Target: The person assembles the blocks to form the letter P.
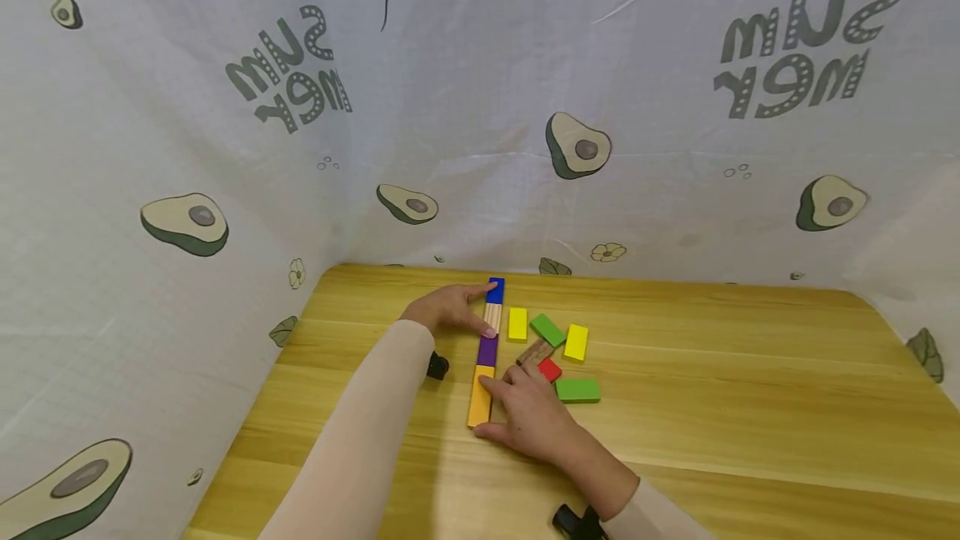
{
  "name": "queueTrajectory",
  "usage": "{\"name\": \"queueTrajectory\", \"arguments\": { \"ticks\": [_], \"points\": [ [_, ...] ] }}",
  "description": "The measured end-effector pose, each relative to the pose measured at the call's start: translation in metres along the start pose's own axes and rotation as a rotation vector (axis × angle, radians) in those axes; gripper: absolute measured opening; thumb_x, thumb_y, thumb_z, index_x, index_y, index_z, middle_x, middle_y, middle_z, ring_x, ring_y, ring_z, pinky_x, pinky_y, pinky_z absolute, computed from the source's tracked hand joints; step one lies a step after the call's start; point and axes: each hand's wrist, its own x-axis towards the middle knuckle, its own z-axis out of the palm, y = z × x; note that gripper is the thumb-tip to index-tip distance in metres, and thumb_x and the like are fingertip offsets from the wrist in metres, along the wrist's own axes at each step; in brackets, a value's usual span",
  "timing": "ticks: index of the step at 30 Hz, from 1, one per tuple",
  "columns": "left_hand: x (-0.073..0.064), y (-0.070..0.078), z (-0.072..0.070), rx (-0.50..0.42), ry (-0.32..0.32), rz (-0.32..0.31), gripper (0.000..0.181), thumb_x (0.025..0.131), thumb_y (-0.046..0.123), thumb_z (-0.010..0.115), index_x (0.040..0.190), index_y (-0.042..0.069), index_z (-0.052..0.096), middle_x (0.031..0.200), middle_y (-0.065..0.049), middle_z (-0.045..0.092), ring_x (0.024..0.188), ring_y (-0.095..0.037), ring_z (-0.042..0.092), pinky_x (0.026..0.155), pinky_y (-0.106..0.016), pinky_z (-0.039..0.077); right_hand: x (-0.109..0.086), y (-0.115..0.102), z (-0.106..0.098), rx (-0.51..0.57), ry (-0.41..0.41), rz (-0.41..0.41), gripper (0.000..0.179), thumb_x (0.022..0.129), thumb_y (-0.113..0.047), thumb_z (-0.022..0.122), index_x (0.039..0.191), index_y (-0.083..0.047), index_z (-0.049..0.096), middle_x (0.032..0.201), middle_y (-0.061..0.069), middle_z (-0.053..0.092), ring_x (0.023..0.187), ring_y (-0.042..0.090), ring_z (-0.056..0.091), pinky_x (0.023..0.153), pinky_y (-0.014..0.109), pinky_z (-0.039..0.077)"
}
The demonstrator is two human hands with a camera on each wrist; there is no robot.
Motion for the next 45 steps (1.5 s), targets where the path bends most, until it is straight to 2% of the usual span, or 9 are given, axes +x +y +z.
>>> {"name": "queueTrajectory", "arguments": {
  "ticks": [10, 17, 22, 27, 29, 32, 34, 38, 45],
  "points": [
    [0.001, -0.001, 0.002, -0.007, -0.004, -0.005, 0.102, 0.069, 0.062, 0.087, 0.154, 0.055, 0.031, 0.169, -0.005, 0.031, 0.155, -0.035, 0.029, 0.123, -0.064, 0.027, -0.001, 0.001, -0.001, 0.089, -0.021, 0.038, 0.073, 0.080, -0.061, 0.080, 0.136, -0.015, 0.066, 0.115, 0.005, 0.064, 0.106, 0.020, 0.052, 0.089, 0.039, 0.048],
    [0.000, 0.000, 0.001, -0.023, -0.003, 0.007, 0.101, 0.070, 0.060, 0.087, 0.155, 0.055, 0.031, 0.169, -0.006, 0.031, 0.156, -0.036, 0.028, 0.124, -0.064, 0.026, -0.007, 0.001, -0.010, 0.157, 0.049, 0.107, 0.066, 0.081, -0.051, 0.083, 0.133, -0.014, 0.067, 0.109, 0.002, 0.061, 0.104, 0.018, 0.049, 0.083, 0.035, 0.049],
    [0.000, 0.001, 0.001, -0.022, -0.004, -0.001, 0.101, 0.070, 0.060, 0.087, 0.155, 0.055, 0.031, 0.169, -0.005, 0.031, 0.156, -0.036, 0.028, 0.124, -0.064, 0.027, -0.013, 0.006, -0.015, 0.177, 0.093, 0.271, 0.057, 0.083, -0.044, 0.084, 0.129, -0.015, 0.069, 0.115, 0.004, 0.067, 0.102, 0.018, 0.059, 0.079, 0.032, 0.055],
    [0.001, 0.000, 0.000, -0.017, -0.003, -0.008, 0.101, 0.070, 0.061, 0.087, 0.154, 0.056, 0.031, 0.169, -0.004, 0.030, 0.156, -0.036, 0.027, 0.124, -0.064, 0.026, -0.018, 0.013, -0.018, 0.207, 0.053, 0.430, 0.058, 0.082, -0.045, 0.084, 0.129, -0.013, 0.068, 0.092, -0.003, 0.065, 0.076, 0.011, 0.055, 0.063, 0.027, 0.047],
    [0.001, 0.000, -0.001, -0.016, -0.001, -0.005, 0.101, 0.070, 0.061, 0.087, 0.154, 0.057, 0.031, 0.169, -0.004, 0.030, 0.156, -0.036, 0.027, 0.124, -0.063, 0.025, -0.019, 0.014, -0.018, 0.196, 0.031, 0.468, 0.059, 0.081, -0.048, 0.084, 0.125, -0.011, 0.069, 0.086, -0.004, 0.063, 0.070, 0.011, 0.052, 0.059, 0.027, 0.043],
    [0.001, -0.001, -0.001, -0.020, 0.000, -0.003, 0.101, 0.070, 0.060, 0.088, 0.154, 0.056, 0.031, 0.170, -0.004, 0.029, 0.156, -0.036, 0.027, 0.124, -0.064, 0.024, -0.021, 0.016, -0.019, 0.173, 0.003, 0.512, 0.061, 0.080, -0.053, 0.084, 0.118, -0.009, 0.068, 0.085, -0.001, 0.067, 0.068, 0.013, 0.055, 0.057, 0.029, 0.045],
    [0.001, -0.001, -0.001, -0.024, -0.002, -0.004, 0.102, 0.070, 0.059, 0.088, 0.154, 0.056, 0.031, 0.170, -0.003, 0.029, 0.156, -0.035, 0.026, 0.125, -0.064, 0.024, -0.022, 0.016, -0.020, 0.152, -0.010, 0.524, 0.063, 0.078, -0.055, 0.084, 0.116, -0.008, 0.067, 0.087, 0.003, 0.070, 0.069, 0.015, 0.058, 0.058, 0.032, 0.048],
    [0.002, -0.001, 0.000, -0.028, -0.013, -0.004, 0.101, 0.071, 0.058, 0.088, 0.155, 0.055, 0.030, 0.170, -0.003, 0.029, 0.157, -0.034, 0.026, 0.125, -0.062, 0.024, -0.024, 0.016, -0.020, 0.157, -0.037, 0.532, 0.068, 0.077, -0.054, 0.085, 0.123, -0.008, 0.066, 0.091, 0.005, 0.073, 0.070, 0.016, 0.059, 0.059, 0.034, 0.051],
    [0.003, -0.001, 0.000, -0.026, -0.015, -0.002, 0.102, 0.070, 0.059, 0.088, 0.155, 0.055, 0.030, 0.170, -0.003, 0.029, 0.157, -0.034, 0.026, 0.125, -0.062, 0.024, -0.025, 0.018, -0.022, 0.191, -0.076, 0.511, 0.074, 0.076, -0.050, 0.087, 0.132, -0.009, 0.063, 0.091, 0.002, 0.071, 0.070, 0.015, 0.055, 0.059, 0.031, 0.048]
  ]
}}
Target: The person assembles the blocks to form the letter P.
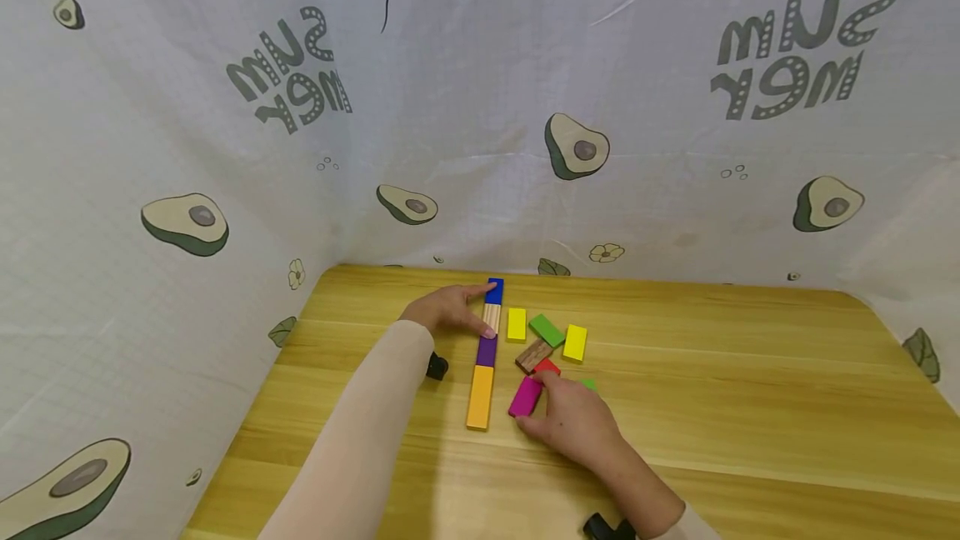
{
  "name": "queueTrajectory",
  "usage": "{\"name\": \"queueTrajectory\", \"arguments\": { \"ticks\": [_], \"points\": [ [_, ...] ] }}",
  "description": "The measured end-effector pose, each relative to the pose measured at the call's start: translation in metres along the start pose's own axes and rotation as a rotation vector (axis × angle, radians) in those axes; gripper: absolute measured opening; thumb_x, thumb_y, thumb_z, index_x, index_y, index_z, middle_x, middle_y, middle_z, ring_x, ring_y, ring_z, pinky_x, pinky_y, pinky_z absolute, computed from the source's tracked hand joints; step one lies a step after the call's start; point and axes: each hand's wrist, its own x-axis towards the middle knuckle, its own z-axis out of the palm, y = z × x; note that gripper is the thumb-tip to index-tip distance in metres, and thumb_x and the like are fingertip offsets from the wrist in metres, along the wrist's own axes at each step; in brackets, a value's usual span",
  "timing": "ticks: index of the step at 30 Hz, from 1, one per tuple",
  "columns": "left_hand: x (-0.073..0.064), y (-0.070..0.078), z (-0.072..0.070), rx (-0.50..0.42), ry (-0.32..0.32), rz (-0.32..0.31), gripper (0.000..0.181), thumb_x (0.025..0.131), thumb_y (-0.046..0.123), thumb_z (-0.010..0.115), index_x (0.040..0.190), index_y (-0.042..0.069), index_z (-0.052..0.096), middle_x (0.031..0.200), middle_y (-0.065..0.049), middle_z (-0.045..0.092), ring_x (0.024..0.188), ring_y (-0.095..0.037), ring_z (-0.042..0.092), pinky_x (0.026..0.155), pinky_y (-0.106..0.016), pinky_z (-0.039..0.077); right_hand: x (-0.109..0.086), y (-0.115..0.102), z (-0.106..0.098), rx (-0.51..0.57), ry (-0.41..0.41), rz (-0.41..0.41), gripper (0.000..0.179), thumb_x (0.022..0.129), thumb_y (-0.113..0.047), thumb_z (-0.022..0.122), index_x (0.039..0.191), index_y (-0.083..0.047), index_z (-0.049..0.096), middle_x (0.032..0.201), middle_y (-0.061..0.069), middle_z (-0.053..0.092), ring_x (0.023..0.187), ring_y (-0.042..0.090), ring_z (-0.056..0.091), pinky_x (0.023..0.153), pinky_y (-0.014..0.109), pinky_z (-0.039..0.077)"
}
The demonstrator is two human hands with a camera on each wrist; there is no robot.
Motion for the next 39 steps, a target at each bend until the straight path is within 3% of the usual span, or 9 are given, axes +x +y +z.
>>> {"name": "queueTrajectory", "arguments": {
  "ticks": [4, 10, 13, 19, 25, 30, 34, 39],
  "points": [
    [0.000, 0.000, 0.000, 0.004, 0.007, -0.005, 0.102, 0.070, 0.060, 0.088, 0.154, 0.056, 0.031, 0.170, -0.003, 0.029, 0.156, -0.034, 0.026, 0.125, -0.062, 0.024, 0.000, 0.000, 0.000, 0.008, -0.013, -0.014, 0.073, 0.076, -0.049, 0.087, 0.132, -0.008, 0.063, 0.081, -0.001, 0.066, 0.067, 0.015, 0.052, 0.057, 0.029, 0.045],
    [-0.001, 0.001, 0.000, 0.008, 0.012, -0.009, 0.101, 0.071, 0.061, 0.087, 0.154, 0.055, 0.032, 0.169, -0.003, 0.031, 0.156, -0.035, 0.028, 0.125, -0.062, 0.025, -0.001, -0.005, 0.001, 0.058, 0.032, -0.091, 0.069, 0.076, -0.046, 0.088, 0.128, -0.007, 0.064, 0.066, -0.007, 0.053, 0.058, 0.011, 0.047, 0.052, 0.025, 0.037],
    [-0.001, 0.002, 0.000, 0.008, 0.011, -0.009, 0.101, 0.071, 0.060, 0.087, 0.154, 0.055, 0.032, 0.169, -0.003, 0.031, 0.156, -0.034, 0.028, 0.124, -0.063, 0.026, 0.000, -0.010, 0.001, 0.094, 0.023, -0.145, 0.066, 0.076, -0.046, 0.088, 0.126, -0.010, 0.066, 0.067, -0.008, 0.054, 0.059, 0.009, 0.047, 0.052, 0.023, 0.037],
    [0.001, 0.001, 0.000, 0.001, 0.005, -0.012, 0.101, 0.070, 0.059, 0.088, 0.154, 0.056, 0.032, 0.169, -0.002, 0.031, 0.155, -0.033, 0.029, 0.124, -0.063, 0.026, -0.002, -0.018, 0.008, 0.132, -0.079, -0.248, 0.060, 0.076, -0.051, 0.086, 0.120, -0.016, 0.066, 0.077, -0.008, 0.056, 0.066, 0.008, 0.049, 0.055, 0.022, 0.040],
    [0.003, 0.000, 0.000, -0.006, 0.001, -0.010, 0.102, 0.069, 0.058, 0.089, 0.154, 0.055, 0.032, 0.169, -0.002, 0.031, 0.156, -0.032, 0.028, 0.125, -0.062, 0.026, -0.010, -0.027, 0.016, 0.118, -0.156, -0.370, 0.060, 0.076, -0.058, 0.083, 0.116, -0.017, 0.065, 0.082, -0.011, 0.056, 0.070, 0.004, 0.049, 0.058, 0.020, 0.042],
    [0.002, 0.000, 0.000, -0.010, 0.006, -0.009, 0.103, 0.068, 0.060, 0.089, 0.154, 0.055, 0.033, 0.169, -0.002, 0.031, 0.156, -0.033, 0.029, 0.124, -0.062, 0.026, -0.015, -0.032, 0.021, 0.085, -0.177, -0.465, 0.054, 0.075, -0.053, 0.084, 0.112, -0.018, 0.064, 0.081, -0.014, 0.054, 0.070, 0.000, 0.048, 0.059, 0.017, 0.041],
    [0.001, -0.001, 0.000, -0.010, 0.007, -0.009, 0.103, 0.068, 0.061, 0.089, 0.154, 0.055, 0.033, 0.169, -0.003, 0.031, 0.155, -0.033, 0.029, 0.124, -0.062, 0.026, -0.018, -0.034, 0.024, 0.044, -0.189, -0.479, 0.057, 0.073, -0.052, 0.086, 0.113, -0.018, 0.064, 0.083, -0.015, 0.054, 0.070, -0.001, 0.047, 0.060, 0.017, 0.041],
    [0.001, -0.001, 0.000, -0.019, 0.005, -0.017, 0.103, 0.067, 0.060, 0.089, 0.154, 0.056, 0.033, 0.169, -0.003, 0.030, 0.156, -0.034, 0.028, 0.124, -0.063, 0.026, -0.015, -0.034, 0.026, 0.060, -0.212, -0.432, 0.069, 0.075, -0.059, 0.083, 0.124, -0.017, 0.059, 0.085, -0.014, 0.056, 0.071, 0.000, 0.050, 0.060, 0.019, 0.043]
  ]
}}
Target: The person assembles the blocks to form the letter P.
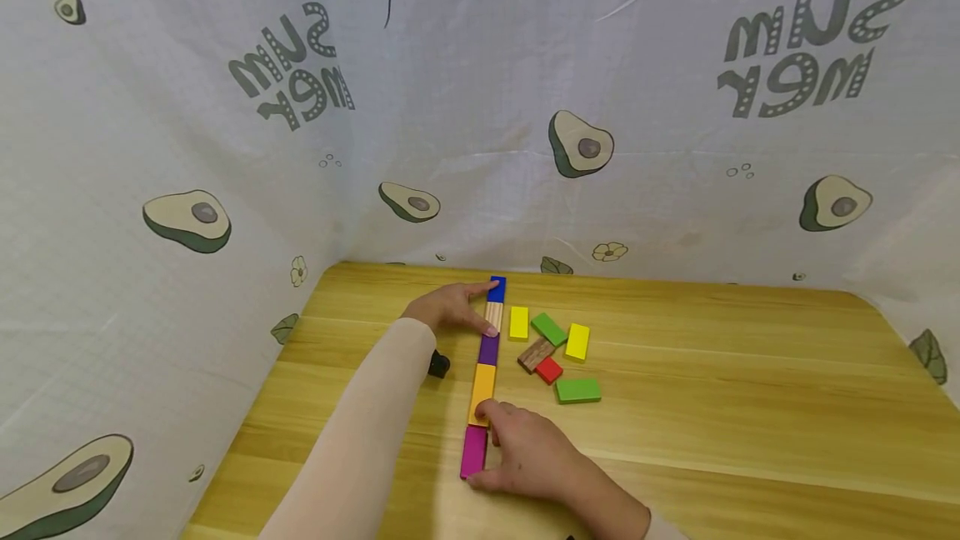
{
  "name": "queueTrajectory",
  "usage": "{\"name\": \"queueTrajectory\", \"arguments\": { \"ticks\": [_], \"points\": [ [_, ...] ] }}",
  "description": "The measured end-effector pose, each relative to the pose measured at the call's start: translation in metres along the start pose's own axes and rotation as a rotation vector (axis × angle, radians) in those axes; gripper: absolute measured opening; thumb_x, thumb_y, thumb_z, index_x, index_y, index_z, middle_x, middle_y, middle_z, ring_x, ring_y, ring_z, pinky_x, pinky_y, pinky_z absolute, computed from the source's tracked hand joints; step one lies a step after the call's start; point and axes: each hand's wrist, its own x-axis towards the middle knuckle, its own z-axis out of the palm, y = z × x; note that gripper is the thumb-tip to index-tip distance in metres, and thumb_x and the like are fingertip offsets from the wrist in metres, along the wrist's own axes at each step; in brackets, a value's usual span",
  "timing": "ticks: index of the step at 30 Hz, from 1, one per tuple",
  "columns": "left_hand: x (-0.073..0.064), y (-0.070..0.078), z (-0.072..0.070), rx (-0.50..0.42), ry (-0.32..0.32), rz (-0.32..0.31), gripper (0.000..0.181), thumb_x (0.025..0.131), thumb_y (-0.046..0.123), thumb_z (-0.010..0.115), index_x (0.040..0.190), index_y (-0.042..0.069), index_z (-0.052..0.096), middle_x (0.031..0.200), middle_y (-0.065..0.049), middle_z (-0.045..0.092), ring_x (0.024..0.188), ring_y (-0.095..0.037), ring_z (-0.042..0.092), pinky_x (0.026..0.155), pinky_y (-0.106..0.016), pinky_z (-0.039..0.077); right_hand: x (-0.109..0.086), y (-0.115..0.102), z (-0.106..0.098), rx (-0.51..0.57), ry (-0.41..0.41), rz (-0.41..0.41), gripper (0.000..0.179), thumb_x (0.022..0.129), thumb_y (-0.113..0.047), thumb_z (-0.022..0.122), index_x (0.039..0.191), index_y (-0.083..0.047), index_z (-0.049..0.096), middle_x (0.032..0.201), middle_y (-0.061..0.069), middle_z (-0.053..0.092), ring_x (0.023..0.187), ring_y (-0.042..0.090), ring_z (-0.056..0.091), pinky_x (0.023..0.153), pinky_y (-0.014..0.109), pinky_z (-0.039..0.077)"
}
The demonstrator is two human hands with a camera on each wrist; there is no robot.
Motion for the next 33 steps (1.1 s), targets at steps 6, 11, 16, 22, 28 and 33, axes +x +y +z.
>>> {"name": "queueTrajectory", "arguments": {
  "ticks": [6, 11, 16, 22, 28, 33],
  "points": [
    [0.0018, -0.0005, 0.0002, 0.003, -0.001, -0.001, 0.104, 0.067, 0.060, 0.090, 0.154, 0.056, 0.032, 0.169, -0.003, 0.030, 0.156, -0.034, 0.027, 0.124, -0.063, 0.025, 0.0064, 0.0037, -0.0011, 0.090, 0.009, 0.057, 0.080, 0.086, -0.059, 0.076, 0.144, -0.010, 0.050, 0.078, -0.011, 0.055, 0.064, 0.004, 0.049, 0.055, 0.021, 0.042],
    [0.0028, -0.0005, 0.0005, -0.002, -0.008, -0.003, 0.104, 0.067, 0.059, 0.090, 0.154, 0.056, 0.032, 0.169, -0.003, 0.030, 0.156, -0.034, 0.027, 0.124, -0.063, 0.025, 0.0094, 0.0040, 0.0000, 0.084, 0.001, 0.068, 0.081, 0.088, -0.055, 0.075, 0.150, -0.012, 0.046, 0.076, -0.011, 0.054, 0.065, 0.004, 0.049, 0.056, 0.021, 0.041],
    [0.0026, 0.0005, -0.0002, 0.008, -0.008, -0.012, 0.103, 0.068, 0.059, 0.089, 0.154, 0.056, 0.031, 0.169, -0.002, 0.030, 0.156, -0.034, 0.027, 0.124, -0.063, 0.025, 0.0104, 0.0035, 0.0009, 0.084, 0.001, 0.083, 0.078, 0.090, -0.052, 0.074, 0.150, -0.012, 0.046, 0.075, -0.010, 0.054, 0.066, 0.005, 0.049, 0.057, 0.022, 0.041],
    [0.0016, 0.0009, -0.0008, 0.004, -0.009, -0.008, 0.103, 0.068, 0.059, 0.089, 0.154, 0.056, 0.032, 0.169, -0.002, 0.030, 0.156, -0.034, 0.027, 0.124, -0.063, 0.025, 0.0090, 0.0014, 0.0004, 0.089, -0.003, 0.080, 0.074, 0.091, -0.050, 0.074, 0.149, -0.012, 0.047, 0.081, -0.011, 0.055, 0.070, 0.004, 0.050, 0.060, 0.023, 0.041],
    [0.0018, -0.0001, -0.0005, 0.013, -0.006, -0.003, 0.103, 0.068, 0.060, 0.088, 0.154, 0.055, 0.032, 0.169, -0.003, 0.030, 0.156, -0.034, 0.028, 0.124, -0.063, 0.026, 0.0088, 0.0007, -0.0001, 0.081, 0.000, 0.073, 0.074, 0.091, -0.050, 0.073, 0.150, -0.013, 0.046, 0.081, -0.011, 0.055, 0.071, 0.004, 0.049, 0.061, 0.023, 0.041],
    [0.0019, 0.0000, 0.0002, 0.011, -0.007, -0.004, 0.103, 0.068, 0.060, 0.088, 0.154, 0.055, 0.032, 0.170, -0.003, 0.030, 0.156, -0.034, 0.027, 0.124, -0.063, 0.026, 0.0097, 0.0026, 0.0002, 0.089, -0.010, 0.080, 0.075, 0.091, -0.052, 0.072, 0.150, -0.013, 0.046, 0.080, -0.011, 0.055, 0.069, 0.004, 0.050, 0.060, 0.023, 0.041]
  ]
}}
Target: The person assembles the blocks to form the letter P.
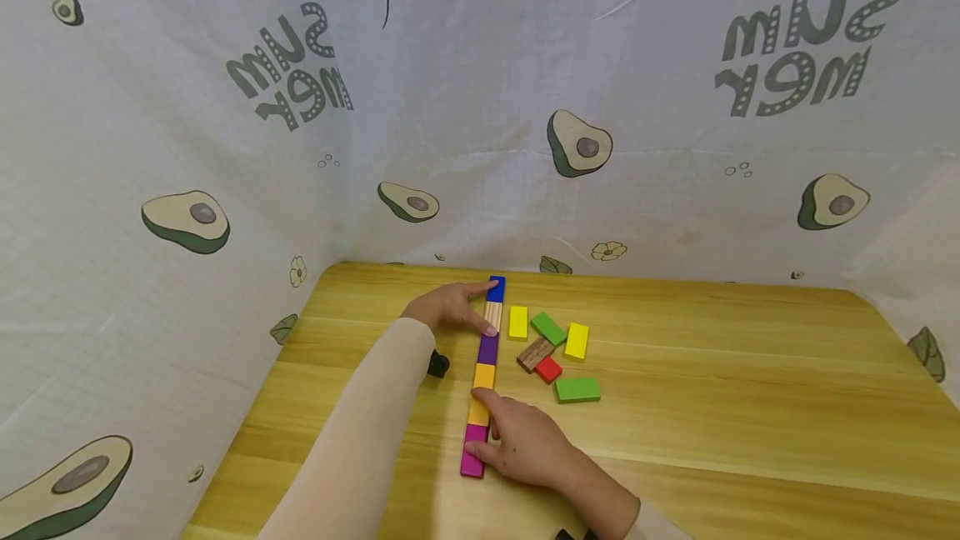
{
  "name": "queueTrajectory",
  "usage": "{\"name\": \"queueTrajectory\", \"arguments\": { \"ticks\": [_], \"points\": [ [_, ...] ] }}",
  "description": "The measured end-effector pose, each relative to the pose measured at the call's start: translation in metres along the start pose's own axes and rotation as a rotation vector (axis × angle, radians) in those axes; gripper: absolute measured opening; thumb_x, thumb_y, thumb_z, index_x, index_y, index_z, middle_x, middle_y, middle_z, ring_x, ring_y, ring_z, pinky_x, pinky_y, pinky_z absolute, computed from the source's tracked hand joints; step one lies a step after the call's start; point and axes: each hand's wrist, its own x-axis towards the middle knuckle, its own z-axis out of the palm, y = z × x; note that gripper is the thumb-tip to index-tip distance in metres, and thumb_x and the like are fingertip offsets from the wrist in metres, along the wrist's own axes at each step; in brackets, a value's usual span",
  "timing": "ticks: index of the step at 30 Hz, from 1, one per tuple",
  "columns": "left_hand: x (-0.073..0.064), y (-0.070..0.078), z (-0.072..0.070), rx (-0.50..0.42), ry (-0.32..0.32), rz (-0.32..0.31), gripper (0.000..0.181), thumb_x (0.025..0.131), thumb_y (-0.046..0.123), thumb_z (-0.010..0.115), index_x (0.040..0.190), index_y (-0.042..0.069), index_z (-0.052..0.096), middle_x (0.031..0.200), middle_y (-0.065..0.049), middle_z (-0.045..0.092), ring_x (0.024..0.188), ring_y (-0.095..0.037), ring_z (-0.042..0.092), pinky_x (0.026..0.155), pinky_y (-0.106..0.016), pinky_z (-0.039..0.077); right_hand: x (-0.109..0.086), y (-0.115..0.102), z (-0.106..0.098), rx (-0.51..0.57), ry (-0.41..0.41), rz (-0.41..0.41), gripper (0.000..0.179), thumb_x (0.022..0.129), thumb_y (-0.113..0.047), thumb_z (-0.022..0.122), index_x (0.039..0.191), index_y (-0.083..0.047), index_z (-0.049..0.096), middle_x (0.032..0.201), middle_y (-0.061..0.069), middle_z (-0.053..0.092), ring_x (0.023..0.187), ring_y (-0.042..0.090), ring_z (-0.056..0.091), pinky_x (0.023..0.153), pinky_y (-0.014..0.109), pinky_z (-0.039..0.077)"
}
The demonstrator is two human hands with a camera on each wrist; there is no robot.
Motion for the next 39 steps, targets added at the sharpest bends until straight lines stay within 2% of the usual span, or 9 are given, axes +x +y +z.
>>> {"name": "queueTrajectory", "arguments": {
  "ticks": [6, 12, 18, 23, 27, 29, 32, 36, 39],
  "points": [
    [-0.003, 0.000, 0.000, -0.001, 0.004, 0.010, 0.101, 0.071, 0.060, 0.087, 0.155, 0.054, 0.031, 0.169, -0.004, 0.030, 0.156, -0.035, 0.028, 0.124, -0.064, 0.026, 0.004, 0.007, -0.004, 0.100, 0.027, -0.013, 0.071, 0.094, -0.050, 0.070, 0.149, -0.010, 0.048, 0.071, -0.010, 0.056, 0.057, 0.005, 0.049, 0.051, 0.021, 0.039],
    [0.000, -0.001, 0.000, 0.013, 0.001, 0.002, 0.102, 0.068, 0.062, 0.087, 0.153, 0.058, 0.031, 0.169, -0.004, 0.031, 0.155, -0.035, 0.029, 0.122, -0.066, 0.028, 0.014, 0.010, -0.018, 0.140, 0.202, 0.037, 0.056, 0.097, -0.041, 0.069, 0.142, -0.010, 0.056, 0.072, -0.008, 0.059, 0.058, 0.007, 0.052, 0.051, 0.022, 0.043],
    [0.000, 0.000, -0.001, 0.001, -0.001, 0.000, 0.103, 0.067, 0.061, 0.089, 0.153, 0.058, 0.031, 0.169, -0.003, 0.030, 0.156, -0.035, 0.027, 0.123, -0.066, 0.026, 0.034, 0.022, -0.039, 0.013, 0.399, 0.097, 0.039, 0.096, -0.028, 0.072, 0.131, -0.011, 0.066, 0.078, -0.006, 0.059, 0.067, 0.011, 0.052, 0.059, 0.025, 0.045],
    [-0.001, 0.000, -0.001, -0.006, 0.003, 0.006, 0.102, 0.068, 0.060, 0.089, 0.153, 0.057, 0.032, 0.169, -0.003, 0.030, 0.156, -0.033, 0.028, 0.124, -0.063, 0.027, 0.053, 0.041, -0.057, -0.204, 0.494, 0.045, 0.028, 0.095, -0.021, 0.071, 0.120, -0.010, 0.072, 0.103, 0.006, 0.068, 0.096, 0.026, 0.058, 0.085, 0.040, 0.054],
    [0.001, 0.000, -0.001, -0.010, -0.002, 0.000, 0.102, 0.068, 0.060, 0.089, 0.153, 0.057, 0.032, 0.169, -0.002, 0.030, 0.155, -0.033, 0.029, 0.124, -0.061, 0.028, 0.064, 0.058, -0.069, -0.359, 0.435, -0.049, 0.028, 0.096, -0.016, 0.068, 0.124, -0.010, 0.071, 0.132, 0.015, 0.065, 0.122, 0.041, 0.054, 0.106, 0.056, 0.047],
    [0.003, 0.000, -0.001, -0.007, -0.006, -0.003, 0.102, 0.068, 0.060, 0.089, 0.153, 0.058, 0.032, 0.169, -0.002, 0.030, 0.155, -0.033, 0.029, 0.124, -0.061, 0.028, 0.067, 0.065, -0.074, -0.411, 0.363, -0.088, 0.033, 0.098, -0.011, 0.063, 0.130, -0.012, 0.069, 0.142, 0.017, 0.060, 0.131, 0.046, 0.050, 0.111, 0.062, 0.043],
    [0.004, -0.001, -0.001, -0.007, -0.012, -0.003, 0.103, 0.068, 0.059, 0.089, 0.153, 0.057, 0.031, 0.169, -0.002, 0.030, 0.155, -0.033, 0.029, 0.124, -0.061, 0.028, 0.071, 0.069, -0.080, -0.413, 0.229, -0.081, 0.043, 0.102, -0.009, 0.054, 0.143, -0.017, 0.060, 0.154, 0.017, 0.050, 0.140, 0.050, 0.042, 0.116, 0.068, 0.035],
    [0.005, -0.002, -0.001, -0.015, -0.010, 0.001, 0.103, 0.068, 0.059, 0.090, 0.153, 0.057, 0.032, 0.169, -0.001, 0.030, 0.155, -0.033, 0.029, 0.124, -0.061, 0.028, 0.073, 0.069, -0.085, -0.368, 0.107, -0.014, 0.048, 0.106, -0.013, 0.046, 0.152, -0.024, 0.050, 0.156, 0.016, 0.045, 0.141, 0.049, 0.038, 0.117, 0.070, 0.030],
    [0.004, -0.002, -0.001, -0.019, -0.004, 0.005, 0.103, 0.068, 0.059, 0.090, 0.153, 0.057, 0.032, 0.169, -0.001, 0.030, 0.155, -0.033, 0.029, 0.124, -0.061, 0.028, 0.074, 0.068, -0.086, -0.377, 0.088, 0.021, 0.047, 0.106, -0.015, 0.047, 0.152, -0.025, 0.050, 0.147, 0.016, 0.050, 0.135, 0.046, 0.040, 0.114, 0.067, 0.033]
  ]
}}
